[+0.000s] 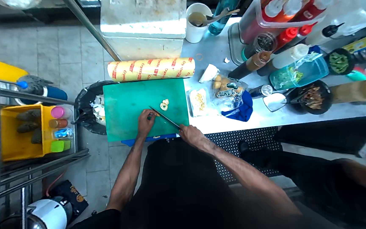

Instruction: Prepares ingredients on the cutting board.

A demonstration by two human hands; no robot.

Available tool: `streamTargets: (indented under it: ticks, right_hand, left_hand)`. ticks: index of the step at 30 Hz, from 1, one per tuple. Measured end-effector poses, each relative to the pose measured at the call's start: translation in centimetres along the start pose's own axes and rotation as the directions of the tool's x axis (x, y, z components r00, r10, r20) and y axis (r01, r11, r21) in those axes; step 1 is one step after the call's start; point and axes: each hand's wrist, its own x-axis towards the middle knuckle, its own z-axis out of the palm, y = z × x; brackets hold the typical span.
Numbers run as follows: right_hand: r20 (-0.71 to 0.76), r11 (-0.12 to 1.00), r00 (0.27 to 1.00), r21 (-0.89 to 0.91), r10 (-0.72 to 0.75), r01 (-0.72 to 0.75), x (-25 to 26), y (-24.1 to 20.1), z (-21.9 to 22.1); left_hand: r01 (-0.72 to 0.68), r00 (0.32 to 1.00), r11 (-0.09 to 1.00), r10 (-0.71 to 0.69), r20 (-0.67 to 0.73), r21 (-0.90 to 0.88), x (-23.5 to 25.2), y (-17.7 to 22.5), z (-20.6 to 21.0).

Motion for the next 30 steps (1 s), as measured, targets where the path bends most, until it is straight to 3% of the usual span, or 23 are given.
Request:
streamTargets:
  ticks: [6,10,14,18,21,30]
  right_hand:
    - [0.006,0.998,0.999,-0.046,0.043,-0.043,0.7,-1.0,0.7]
    - [-0.087,1.0,0.996,0.002,0.027,-0.027,5.6,-2.4,3.3]
    - [-0.174,0.998,0.984,0.049,-0.038,0.047,9.4,-3.5,4.2]
    - [-0.18,0.984,0.977,0.12,-0.111,0.134,9.7,-2.0,3.1]
    - [-0.31,0.958,0.941,0.203,-0.135,0.204,8.9,-0.6,2.6]
    - [-0.277,0.993,0.957,0.103,0.087,-0.06,8.0,1.6,0.2]
  left_hand:
    - [0.002,1.0,0.999,-0.003,-0.012,-0.038,-0.1,-0.1,0.2]
    - [-0.009,1.0,0.999,0.009,-0.011,-0.035,-0.2,-0.2,0.4]
    - [-0.017,1.0,1.0,0.017,-0.013,-0.02,-0.3,-0.2,0.3]
    - [-0.06,0.998,0.998,0.06,-0.008,0.004,-0.7,0.1,0.6]
    - [-0.032,0.999,0.998,0.032,0.0,0.045,-1.0,0.5,1.0]
    - [0.007,0.997,0.988,0.004,-0.074,0.151,0.4,2.2,3.0]
